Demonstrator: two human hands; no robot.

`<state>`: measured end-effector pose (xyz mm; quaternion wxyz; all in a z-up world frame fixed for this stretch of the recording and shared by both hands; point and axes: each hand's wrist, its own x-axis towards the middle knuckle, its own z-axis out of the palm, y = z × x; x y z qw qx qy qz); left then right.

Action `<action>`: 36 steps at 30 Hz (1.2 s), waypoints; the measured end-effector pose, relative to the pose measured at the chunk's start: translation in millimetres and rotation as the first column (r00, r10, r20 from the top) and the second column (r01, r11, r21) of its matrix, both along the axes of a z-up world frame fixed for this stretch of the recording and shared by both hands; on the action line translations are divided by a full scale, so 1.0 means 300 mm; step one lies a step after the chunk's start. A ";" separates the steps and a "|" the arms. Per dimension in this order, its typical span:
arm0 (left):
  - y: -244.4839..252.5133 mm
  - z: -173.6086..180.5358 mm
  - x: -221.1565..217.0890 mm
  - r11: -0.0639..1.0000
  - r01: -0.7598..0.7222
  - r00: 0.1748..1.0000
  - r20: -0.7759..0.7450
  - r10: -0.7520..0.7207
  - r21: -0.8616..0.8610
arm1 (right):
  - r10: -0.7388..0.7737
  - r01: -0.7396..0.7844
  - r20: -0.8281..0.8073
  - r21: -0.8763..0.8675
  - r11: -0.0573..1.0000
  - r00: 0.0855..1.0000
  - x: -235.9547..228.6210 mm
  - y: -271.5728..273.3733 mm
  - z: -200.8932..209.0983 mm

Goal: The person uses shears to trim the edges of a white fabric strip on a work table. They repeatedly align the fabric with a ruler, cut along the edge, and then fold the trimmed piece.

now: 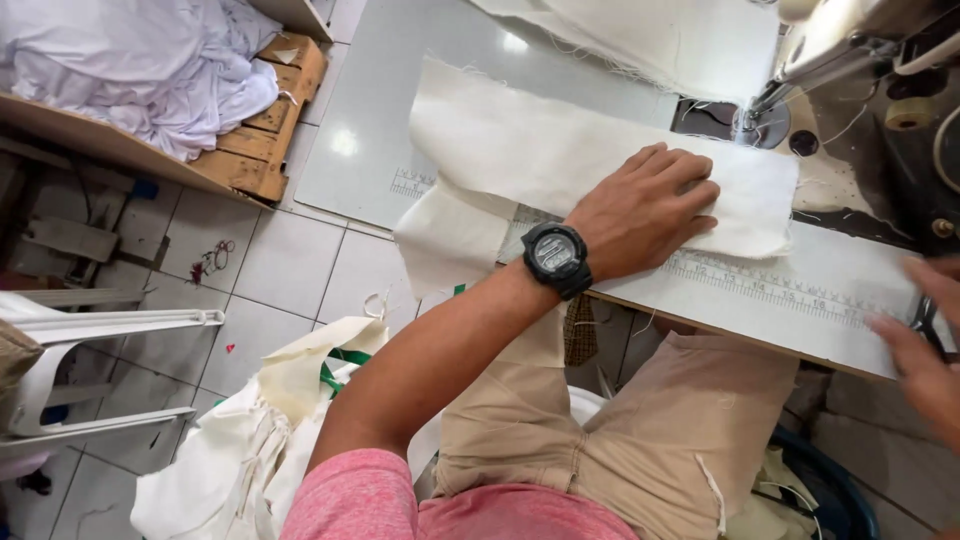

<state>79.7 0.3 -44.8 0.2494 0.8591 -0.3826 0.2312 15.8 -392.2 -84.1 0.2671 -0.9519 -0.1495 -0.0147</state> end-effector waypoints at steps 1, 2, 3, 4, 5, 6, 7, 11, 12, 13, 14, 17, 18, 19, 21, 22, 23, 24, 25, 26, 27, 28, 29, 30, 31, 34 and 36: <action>0.003 0.004 -0.006 1.000 0.002 0.999 -0.042 -0.001 0.014 | 0.078 -0.069 0.174 -0.062 0.996 0.982 -0.017 0.199 0.161; 0.003 0.008 -0.012 1.000 0.009 0.997 -0.083 -0.006 0.029 | 0.162 -0.124 0.335 -0.133 0.983 0.928 -0.081 0.368 0.339; 0.008 0.021 -0.036 0.999 0.020 0.996 -0.082 -0.018 0.027 | 0.152 -0.112 0.336 -0.136 0.984 0.929 -0.043 0.433 0.324; 0.019 0.034 -0.061 0.999 -0.035 0.999 -0.018 0.036 0.039 | 0.244 -0.179 0.377 -0.200 0.963 0.894 0.003 0.501 0.309; 0.032 0.047 -0.085 0.995 -0.091 0.995 0.046 0.089 0.047 | 0.335 -0.239 0.410 -0.266 0.934 0.849 0.051 0.571 0.294; 0.084 0.085 -0.189 0.994 -0.093 0.994 0.055 0.090 0.050 | 0.334 -0.239 0.419 -0.264 0.934 0.844 0.041 0.579 0.296; 0.135 0.122 -0.291 0.974 -0.176 0.975 0.111 0.193 -0.142 | 0.294 -0.211 0.412 -0.235 0.949 0.862 0.034 0.589 0.298; 0.354 0.051 -0.567 0.449 -0.608 0.690 -0.157 0.706 -0.655 | 0.236 -0.207 0.426 -0.113 0.972 0.873 0.018 0.595 0.279; 0.413 0.007 -0.576 0.448 -0.605 0.690 -0.153 0.708 -0.658 | 0.237 -0.208 0.432 -0.114 0.971 0.870 0.025 0.589 0.270; 0.474 -0.035 -0.587 0.284 -0.749 0.647 -0.569 0.508 -0.598 | 0.227 -0.197 0.419 -0.114 0.974 0.879 0.030 0.585 0.261; 0.531 -0.079 -0.619 0.173 -0.883 0.465 -0.866 0.186 -0.437 | 0.219 -0.188 0.395 -0.115 0.975 0.892 0.018 0.578 0.249; 0.665 -0.186 -0.596 0.374 -0.737 0.513 -0.826 -0.232 -0.563 | 0.236 -0.205 0.423 -0.118 0.972 0.875 0.039 0.576 0.241; 0.734 -0.135 -0.605 0.370 -0.734 0.520 -0.822 -0.231 -0.569 | 0.240 -0.208 0.429 -0.120 0.971 0.871 0.035 0.584 0.258; 0.802 -0.083 -0.614 0.497 -0.722 0.450 -0.872 -0.190 -0.481 | 0.211 -0.193 0.368 -0.085 0.978 0.906 0.031 0.591 0.277; 0.944 0.082 -0.594 0.610 -0.697 0.382 -0.915 -0.129 -0.377 | 0.185 -0.180 0.304 -0.043 0.983 0.935 0.027 0.598 0.284; 1.014 0.190 -0.563 0.648 -0.731 0.374 -0.920 0.115 -0.215 | 0.156 -0.158 0.306 -0.018 0.987 0.939 0.024 0.594 0.278; 1.084 0.297 -0.533 0.643 -0.764 0.351 -0.867 0.353 -0.047 | 0.127 -0.136 0.308 0.007 0.991 0.943 0.020 0.592 0.270; 1.128 0.371 -0.468 0.641 -0.767 0.344 -0.870 0.353 -0.044 | 0.131 -0.139 0.302 0.006 0.990 0.944 0.021 0.591 0.254; 1.172 0.443 -0.402 0.686 -0.727 0.370 -0.841 0.394 0.001 | 0.130 -0.140 0.341 0.005 0.990 0.931 0.022 0.591 0.237; 1.218 0.519 -0.326 0.728 -0.684 0.406 -0.806 0.431 0.045 | 0.125 -0.138 0.387 0.005 0.990 0.914 0.030 0.591 0.222; 1.197 0.565 -0.270 0.728 -0.684 0.407 -0.805 0.432 0.044 | 0.125 -0.138 0.388 0.006 0.990 0.913 0.025 0.594 0.219; 1.175 0.614 -0.208 0.729 -0.645 0.378 -0.733 0.565 0.229 | 0.119 -0.129 0.395 -0.001 0.992 0.911 0.022 0.598 0.217; 1.151 0.665 -0.146 0.692 -0.596 0.358 -0.635 0.684 0.408 | 0.112 -0.119 0.401 -0.008 0.993 0.909 0.019 0.600 0.215; 1.202 0.584 -0.081 0.695 -0.593 0.364 -0.634 0.682 0.407 | 0.106 -0.113 0.403 -0.007 0.994 0.909 0.016 0.606 0.212; 1.251 0.503 -0.014 0.570 -0.605 0.382 -0.425 0.821 0.556 | 0.083 -0.082 0.395 -0.021 0.996 0.915 0.013 0.612 0.208; 1.158 0.338 0.040 0.592 -0.652 0.609 -0.138 0.781 0.473 | 0.049 -0.029 0.376 -0.057 0.998 0.926 -0.003 0.609 0.204; 1.070 0.338 0.010 0.748 -0.605 0.771 -0.032 0.636 0.274 | 0.040 -0.013 0.363 -0.078 0.997 0.931 0.003 0.611 0.203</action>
